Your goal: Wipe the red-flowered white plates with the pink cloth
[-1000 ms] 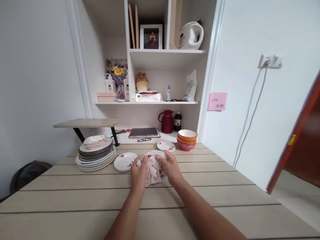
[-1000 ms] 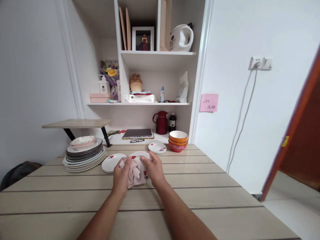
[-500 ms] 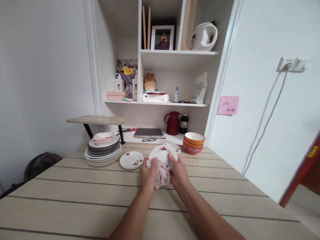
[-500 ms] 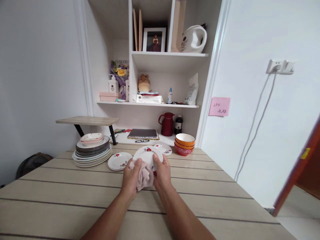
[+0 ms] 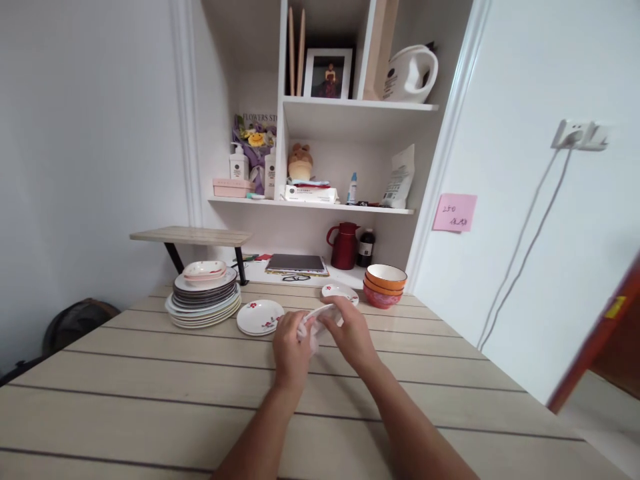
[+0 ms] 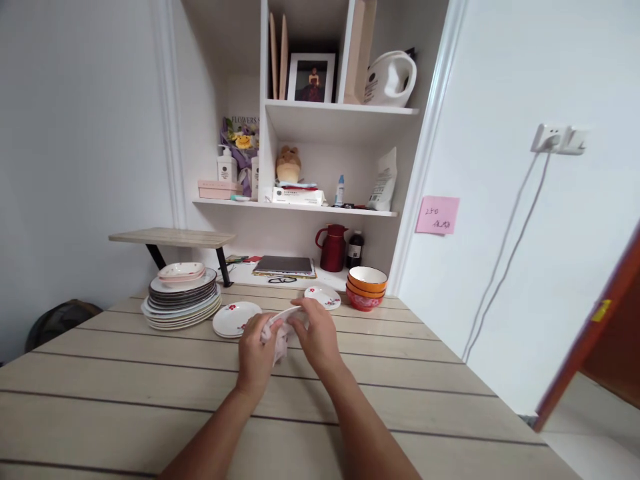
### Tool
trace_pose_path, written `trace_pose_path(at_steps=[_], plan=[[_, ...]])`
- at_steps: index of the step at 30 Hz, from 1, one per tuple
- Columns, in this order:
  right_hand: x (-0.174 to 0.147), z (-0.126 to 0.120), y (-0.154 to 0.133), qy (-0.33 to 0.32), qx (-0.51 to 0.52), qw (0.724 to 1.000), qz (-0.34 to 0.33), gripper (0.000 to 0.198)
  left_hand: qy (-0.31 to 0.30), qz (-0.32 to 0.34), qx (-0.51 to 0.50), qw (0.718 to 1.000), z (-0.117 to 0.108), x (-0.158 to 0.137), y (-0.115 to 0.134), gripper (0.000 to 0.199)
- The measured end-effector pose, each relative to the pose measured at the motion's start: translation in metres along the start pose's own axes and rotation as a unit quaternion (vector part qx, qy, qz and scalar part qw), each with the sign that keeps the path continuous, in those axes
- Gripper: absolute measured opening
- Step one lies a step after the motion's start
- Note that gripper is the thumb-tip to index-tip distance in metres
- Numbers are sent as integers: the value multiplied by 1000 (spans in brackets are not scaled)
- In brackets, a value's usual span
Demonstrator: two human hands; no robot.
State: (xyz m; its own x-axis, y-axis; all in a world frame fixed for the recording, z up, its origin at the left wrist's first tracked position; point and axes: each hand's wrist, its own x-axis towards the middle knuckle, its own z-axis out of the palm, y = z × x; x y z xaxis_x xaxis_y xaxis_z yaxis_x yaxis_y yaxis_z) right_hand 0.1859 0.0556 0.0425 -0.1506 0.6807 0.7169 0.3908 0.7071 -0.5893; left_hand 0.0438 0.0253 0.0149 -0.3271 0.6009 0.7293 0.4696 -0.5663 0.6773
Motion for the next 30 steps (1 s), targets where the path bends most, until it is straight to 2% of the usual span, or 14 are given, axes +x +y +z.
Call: trace_pose_path(at_steps=[1, 3, 6, 9, 11, 18, 24, 30], plan=[[1, -4, 0, -24, 5, 1000, 8, 20, -7, 15, 13, 1000, 0, -1, 0, 15], [3, -12, 2, -71, 41, 996, 35, 13, -14, 5, 16, 1000, 1, -3, 0, 17], [5, -16, 6, -94, 115, 986, 80, 20, -17, -65, -12, 998, 5, -5, 2, 25], [2, -9, 7, -66, 161, 980, 102, 25, -9, -153, -77, 985, 6, -2, 2, 32], [-1, 0, 7, -48, 195, 973, 116, 25, 0, -185, -104, 977, 5, 1, 0, 34], [-9, 21, 2, 31, 320, 922, 216, 35, 41, -232, -126, 964, 5, 5, -7, 40], [-11, 27, 2, 87, 381, 886, 250, 36, 56, -249, -173, 951, 8, 4, 0, 34], [-12, 33, 2, 114, 426, 858, 264, 43, 60, -263, -189, 944, 10, 2, -1, 35]])
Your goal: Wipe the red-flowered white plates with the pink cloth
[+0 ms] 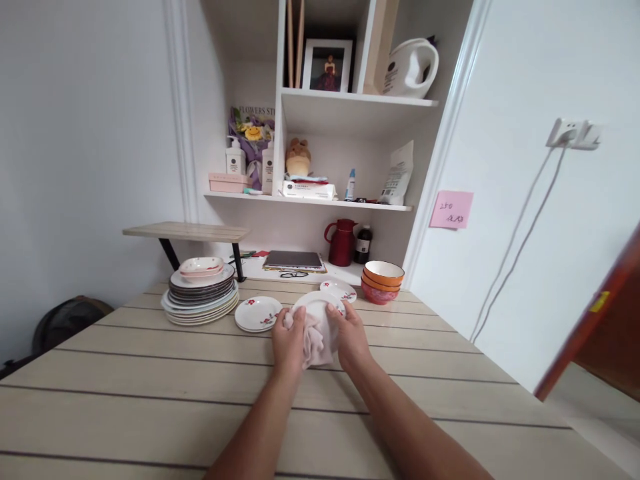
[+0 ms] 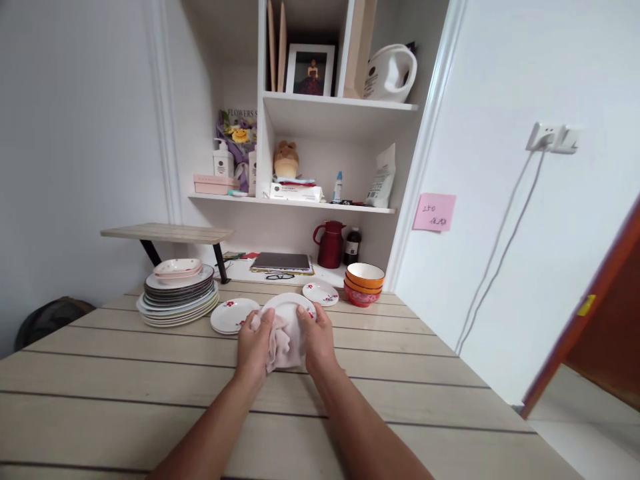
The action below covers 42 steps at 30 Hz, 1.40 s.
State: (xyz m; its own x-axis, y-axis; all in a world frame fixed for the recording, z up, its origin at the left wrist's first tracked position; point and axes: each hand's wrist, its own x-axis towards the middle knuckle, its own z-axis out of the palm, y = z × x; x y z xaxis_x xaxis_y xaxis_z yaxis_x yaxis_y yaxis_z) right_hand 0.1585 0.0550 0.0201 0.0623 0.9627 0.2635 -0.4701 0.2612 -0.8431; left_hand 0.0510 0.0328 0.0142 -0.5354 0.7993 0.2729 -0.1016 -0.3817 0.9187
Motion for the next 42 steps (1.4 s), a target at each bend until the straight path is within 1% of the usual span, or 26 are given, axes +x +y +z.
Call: trace_pose_path(at_steps=[6, 8, 10, 12, 14, 15, 16, 17, 18, 20, 22, 23, 25, 26, 28, 30, 31, 33, 35, 39, 42], plan=[[2, 0, 11, 46, 23, 999, -4, 42, -8, -6, -6, 1000, 2, -2, -7, 38], [3, -1, 13, 52, 35, 998, -1, 44, -11, -7, -5, 1000, 4, -3, -10, 39], [4, -2, 14, 46, 50, 998, 14, 45, -8, -5, 2, 1000, 4, -2, -12, 38], [3, -3, 11, 27, 53, 998, 36, 46, 8, -1, 18, 1000, 3, 0, -13, 35], [3, -4, 5, -5, 14, 998, 57, 45, 34, 7, 39, 999, -1, 2, -12, 33], [3, -5, 1, -24, -29, 998, 58, 44, 46, 14, 50, 998, -2, 4, -11, 32], [4, -6, -3, -40, -88, 994, 47, 44, 53, 24, 60, 997, -4, 5, -9, 32], [5, -7, -7, -49, -156, 986, 22, 43, 55, 37, 70, 995, -5, 5, -7, 31], [6, -9, -11, -53, -226, 972, -16, 44, 51, 53, 80, 994, -6, 5, -5, 30], [9, -11, -17, -57, -339, 933, -110, 46, 30, 87, 100, 991, -6, 4, -1, 24], [11, -14, -23, -77, -396, 897, -183, 45, 3, 120, 119, 986, -4, 0, 2, 18], [11, -15, -25, -98, -408, 884, -205, 43, -11, 134, 128, 983, -3, -2, 2, 16], [12, -17, -30, -147, -417, 871, -215, 37, -43, 161, 142, 976, -3, -5, 4, 11], [11, -18, -33, -171, -416, 870, -201, 32, -62, 180, 152, 970, -3, -7, 4, 9], [11, -20, -40, -211, -409, 876, -148, 20, -101, 228, 177, 952, -4, -9, 4, 9], [10, -22, -46, -235, -399, 880, -103, 15, -120, 254, 193, 940, -4, -10, 4, 10], [10, -23, -47, -241, -392, 883, -98, 16, -116, 245, 193, 943, -4, -10, 3, 11], [10, -23, -46, -246, -367, 890, -110, 19, -88, 195, 177, 961, -4, -8, 2, 15], [10, -21, -40, -241, -330, 905, -115, 20, -66, 154, 163, 972, -4, -4, 1, 22], [8, -16, -25, -208, -267, 938, -70, 20, -59, 135, 156, 977, -4, 4, 1, 30], [6, -14, -19, -179, -232, 955, -37, 22, -49, 127, 153, 979, -5, 6, 2, 30]])
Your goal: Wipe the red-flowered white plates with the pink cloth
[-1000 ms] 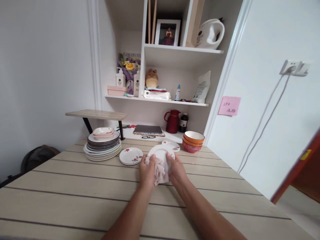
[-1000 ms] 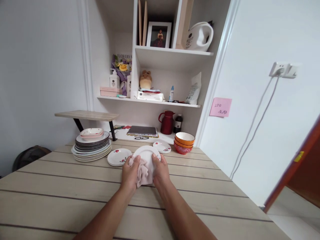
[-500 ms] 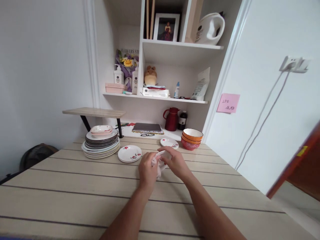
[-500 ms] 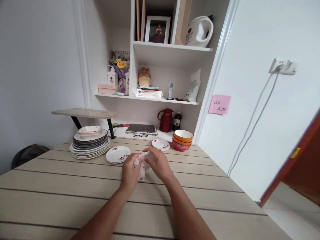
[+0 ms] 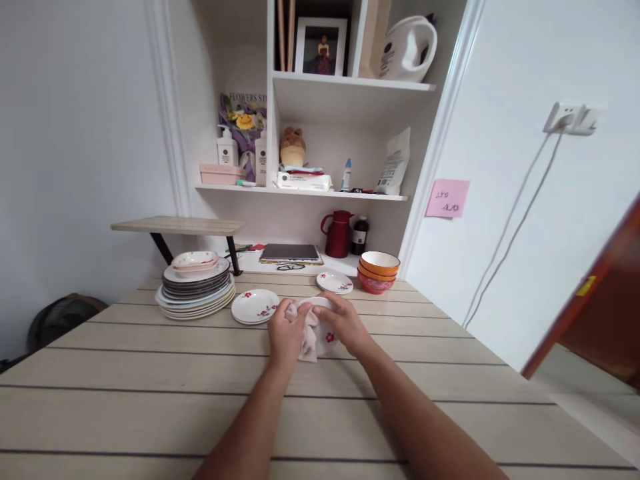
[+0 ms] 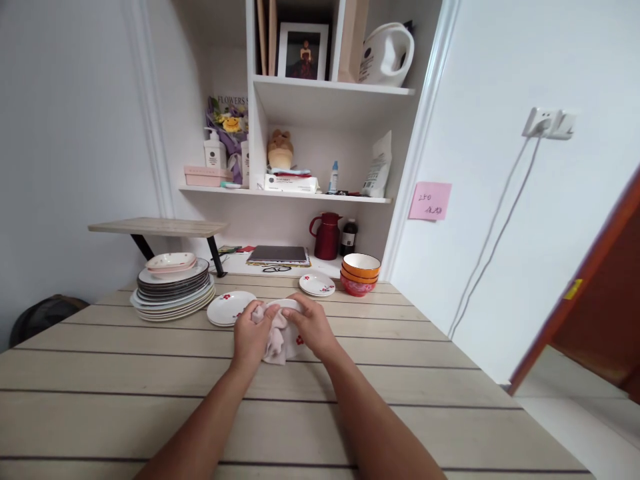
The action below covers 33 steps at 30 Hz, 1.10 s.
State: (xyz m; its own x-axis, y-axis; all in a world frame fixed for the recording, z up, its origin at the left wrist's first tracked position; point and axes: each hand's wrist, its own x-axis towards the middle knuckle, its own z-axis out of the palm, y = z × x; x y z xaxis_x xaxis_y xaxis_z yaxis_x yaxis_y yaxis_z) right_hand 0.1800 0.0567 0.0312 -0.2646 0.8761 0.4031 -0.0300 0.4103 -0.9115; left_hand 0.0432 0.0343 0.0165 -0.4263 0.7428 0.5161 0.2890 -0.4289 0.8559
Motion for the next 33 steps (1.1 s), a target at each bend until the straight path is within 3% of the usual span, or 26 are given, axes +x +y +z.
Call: trace_pose_path(at_steps=[8, 20, 29, 33], plan=[[-3, 9, -5, 67, 95, 993, 29, 28, 24, -33, -40, 998, -2, 0, 8, 33], [-5, 27, -7, 141, 273, 950, 55, 36, 81, -97, -149, 981, -10, -16, 21, 34], [-6, 40, -1, 148, 340, 924, 89, 43, 84, -113, -168, 976, -15, -19, 22, 34], [-5, 32, 3, 86, 275, 949, 126, 48, 108, -147, -164, 969, -16, -13, 8, 35]])
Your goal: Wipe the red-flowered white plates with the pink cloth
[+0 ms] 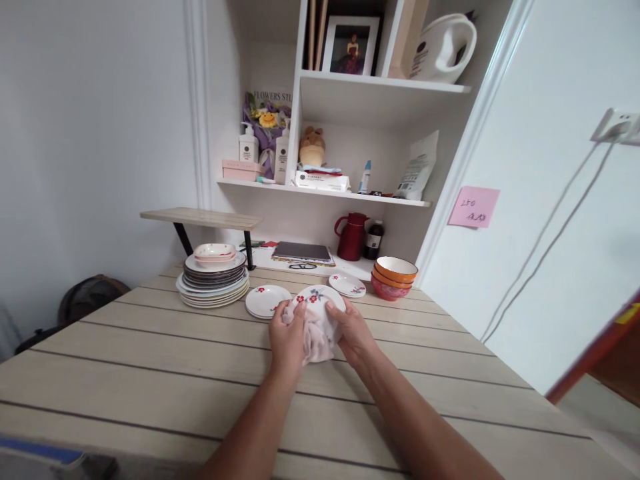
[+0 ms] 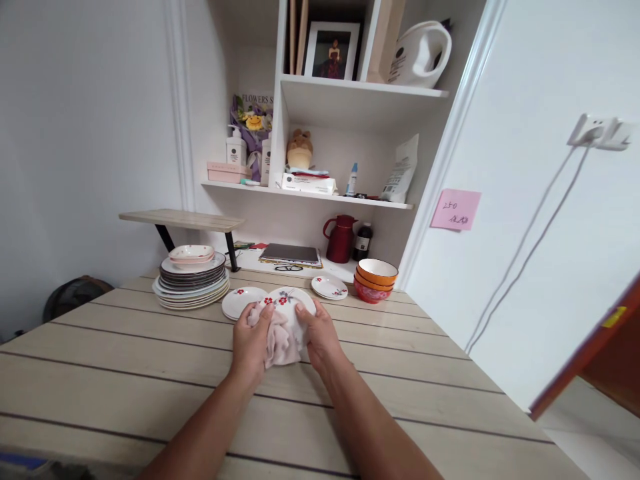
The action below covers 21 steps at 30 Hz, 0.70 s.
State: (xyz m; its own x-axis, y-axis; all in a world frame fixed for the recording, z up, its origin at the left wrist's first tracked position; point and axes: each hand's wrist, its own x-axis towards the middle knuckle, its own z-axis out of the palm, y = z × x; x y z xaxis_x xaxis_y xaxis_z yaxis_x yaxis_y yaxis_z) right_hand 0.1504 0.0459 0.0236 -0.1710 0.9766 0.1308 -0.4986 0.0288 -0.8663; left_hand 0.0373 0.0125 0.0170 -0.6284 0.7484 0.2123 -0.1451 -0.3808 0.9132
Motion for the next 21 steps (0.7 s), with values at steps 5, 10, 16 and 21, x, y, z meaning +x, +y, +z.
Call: trace_pose_path(at_steps=[5, 10, 16, 21], plan=[[1, -13, -23, -62, -218, 971, -71, 37, 5, 0, -4, 1000, -2, 4, -4, 39], [-4, -18, -42, -112, -305, 944, -64, 29, -87, 51, 40, 994, -1, -1, -2, 28], [-3, -12, -35, -69, -211, 973, -63, 29, -125, 52, 44, 990, 2, 5, 9, 30], [4, -9, -20, 3, -89, 993, -82, 39, -156, 42, 50, 986, 18, 25, 17, 31]])
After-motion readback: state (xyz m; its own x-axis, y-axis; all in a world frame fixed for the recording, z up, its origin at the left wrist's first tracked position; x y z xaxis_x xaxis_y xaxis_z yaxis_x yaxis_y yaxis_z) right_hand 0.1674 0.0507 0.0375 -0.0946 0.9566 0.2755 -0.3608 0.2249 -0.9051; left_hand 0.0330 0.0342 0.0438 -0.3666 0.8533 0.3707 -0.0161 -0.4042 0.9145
